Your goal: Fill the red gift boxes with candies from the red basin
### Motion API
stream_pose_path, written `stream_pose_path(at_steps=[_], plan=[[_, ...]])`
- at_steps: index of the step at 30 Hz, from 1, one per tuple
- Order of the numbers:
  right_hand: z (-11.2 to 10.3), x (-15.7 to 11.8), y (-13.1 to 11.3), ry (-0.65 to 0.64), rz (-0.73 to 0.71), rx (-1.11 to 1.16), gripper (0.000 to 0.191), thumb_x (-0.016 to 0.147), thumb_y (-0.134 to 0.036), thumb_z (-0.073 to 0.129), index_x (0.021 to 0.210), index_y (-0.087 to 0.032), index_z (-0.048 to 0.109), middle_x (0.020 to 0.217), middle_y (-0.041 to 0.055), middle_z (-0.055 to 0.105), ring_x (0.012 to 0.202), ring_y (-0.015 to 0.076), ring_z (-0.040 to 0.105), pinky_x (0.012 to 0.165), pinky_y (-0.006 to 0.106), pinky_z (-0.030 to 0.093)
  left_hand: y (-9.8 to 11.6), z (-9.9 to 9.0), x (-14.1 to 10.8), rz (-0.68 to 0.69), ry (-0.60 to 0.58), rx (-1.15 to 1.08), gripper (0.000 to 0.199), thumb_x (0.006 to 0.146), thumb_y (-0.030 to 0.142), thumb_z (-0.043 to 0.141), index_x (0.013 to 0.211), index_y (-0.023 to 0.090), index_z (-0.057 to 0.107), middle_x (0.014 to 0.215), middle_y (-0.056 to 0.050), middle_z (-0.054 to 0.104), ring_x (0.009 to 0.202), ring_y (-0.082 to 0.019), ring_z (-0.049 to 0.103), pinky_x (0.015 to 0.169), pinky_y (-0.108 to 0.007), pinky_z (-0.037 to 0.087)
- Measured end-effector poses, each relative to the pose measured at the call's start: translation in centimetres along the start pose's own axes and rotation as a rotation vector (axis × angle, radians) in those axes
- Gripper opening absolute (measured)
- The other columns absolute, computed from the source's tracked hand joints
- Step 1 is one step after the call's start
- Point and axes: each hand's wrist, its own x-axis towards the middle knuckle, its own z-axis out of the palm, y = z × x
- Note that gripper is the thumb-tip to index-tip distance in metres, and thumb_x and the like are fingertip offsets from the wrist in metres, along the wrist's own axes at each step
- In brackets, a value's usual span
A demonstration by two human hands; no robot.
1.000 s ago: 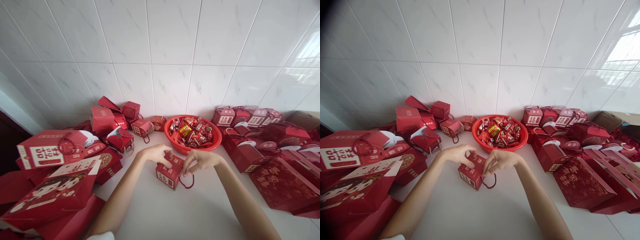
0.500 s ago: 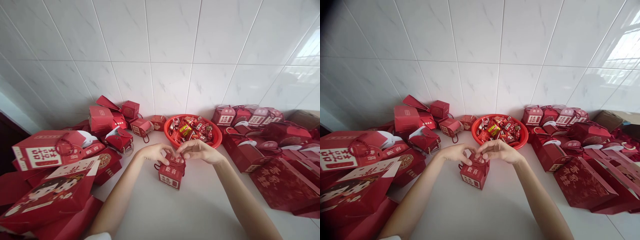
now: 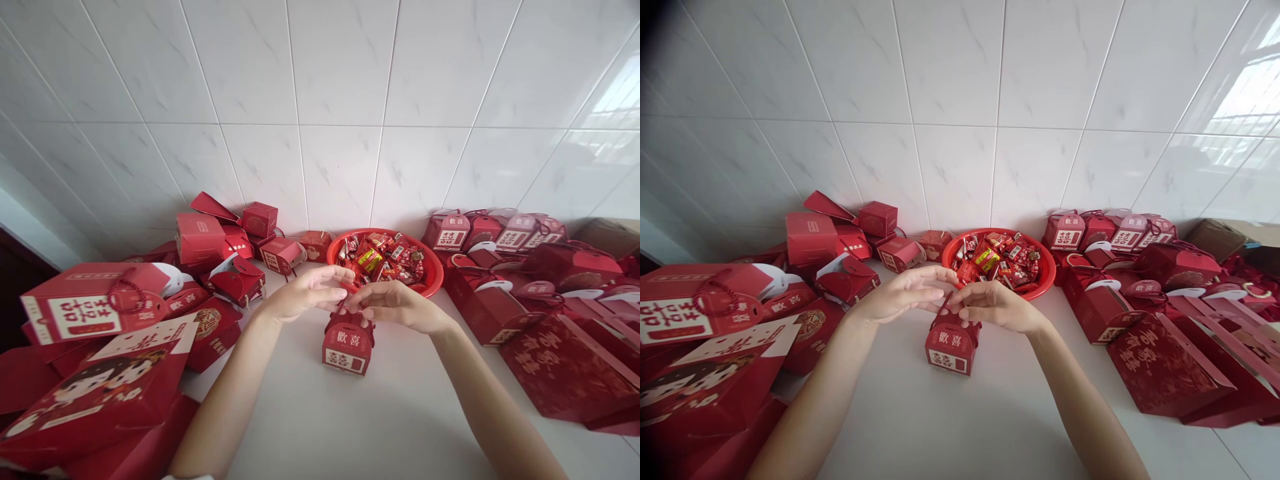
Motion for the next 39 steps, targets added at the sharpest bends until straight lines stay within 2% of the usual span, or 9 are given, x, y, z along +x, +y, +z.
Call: stream_pose_path(at_steps=[4,9,12,15,20,24,27,32,39], plan=[[0.9,-0.3,-0.6,0.146,-0.026,-0.045,0.032,0.084,-0.036,0.073,0.107,-0.016,0.065,0.088,0.0056,0.071,0.079,0.016,0.066,0.071,0.029,0.052,0.6,1.7,-0.7,0.095,0.041,-0.105,0.047,0.078,0.037,0.076,0.119,0.019,0.06,0.127,-0.011,0.06,0.105,-0.023,0.064,0.092,-0.041,0.054],[2.6,-0.5,-1.0,0.441,-0.114,-0.306,0.027,0.082,-0.035,0.073,0.099,-0.018,0.062,0.069,-0.0018,0.061,0.064,0.0128,0.057,0.062,0.026,0.047,0.4,3.5,-0.9,0.243,0.056,-0.166,0.042,0.081,0.027,0.074,0.12,0.022,0.061,0.138,-0.01,0.055,0.132,-0.029,0.049,0.103,-0.04,0.048],[3.5,-0.4,-1.0,0.614,-0.144,-0.463,0.019,0.082,-0.031,0.07,0.096,-0.02,0.062,0.068,-0.0034,0.057,0.062,0.0118,0.051,0.06,0.026,0.044,0.3,4.2,-0.9,0.289,0.052,-0.206,0.04,0.082,0.022,0.072,0.121,0.023,0.062,0.14,-0.008,0.055,0.136,-0.03,0.045,0.106,-0.04,0.045],[3.8,-0.2,-0.8,0.708,-0.165,-0.532,0.01,0.082,-0.023,0.064,0.092,-0.02,0.062,0.074,-0.0012,0.061,0.067,0.0131,0.054,0.062,0.027,0.044,0.3,4.6,-0.9,0.278,0.023,-0.263,0.042,0.081,0.023,0.072,0.122,0.022,0.061,0.139,-0.009,0.055,0.134,-0.031,0.047,0.104,-0.042,0.047],[3.7,-0.1,-0.9,0.724,-0.221,-0.398,0.008,0.081,-0.022,0.063,0.088,-0.02,0.063,0.075,0.0011,0.064,0.068,0.0153,0.06,0.061,0.028,0.047,-0.3,4.8,-0.4,0.32,0.041,-0.174,0.046,0.079,0.024,0.073,0.123,0.023,0.059,0.136,-0.009,0.056,0.129,-0.029,0.052,0.103,-0.041,0.049],[3.6,-0.3,-1.6,0.745,-0.265,-0.267,0.011,0.08,-0.027,0.068,0.086,-0.019,0.064,0.075,0.0024,0.066,0.069,0.0164,0.063,0.064,0.03,0.051,-1.6,4.9,0.3,0.299,0.252,0.233,0.069,0.074,0.028,0.078,0.137,0.028,0.05,0.14,-0.008,0.053,0.119,-0.027,0.056,0.098,-0.04,0.049],[3.6,-0.5,-2.0,0.725,-0.276,-0.182,0.017,0.079,-0.032,0.072,0.086,-0.019,0.063,0.073,0.0016,0.065,0.068,0.0153,0.063,0.064,0.029,0.052,-2.4,4.9,1.2,0.309,0.364,0.51,0.063,0.074,0.03,0.077,0.133,0.026,0.054,0.133,-0.008,0.058,0.114,-0.027,0.057,0.1,-0.041,0.046],[3.6,-0.8,-2.3,0.667,-0.294,-0.02,0.024,0.078,-0.036,0.076,0.086,-0.019,0.061,0.075,0.0003,0.066,0.069,0.0147,0.065,0.067,0.029,0.055,-3.0,4.9,2.2,0.228,0.23,0.617,0.028,0.081,0.04,0.071,0.1,0.021,0.066,0.101,-0.004,0.068,0.096,-0.025,0.06,0.088,-0.036,0.048],[3.6,-1.0,-2.5,0.583,-0.259,0.112,0.024,0.079,-0.036,0.075,0.085,-0.019,0.059,0.075,0.0002,0.066,0.068,0.0152,0.067,0.071,0.032,0.056,-3.8,4.6,2.6,0.095,0.135,0.598,0.036,0.082,0.054,0.065,0.086,0.019,0.057,0.086,-0.001,0.063,0.084,-0.022,0.06,0.073,-0.032,0.048]])
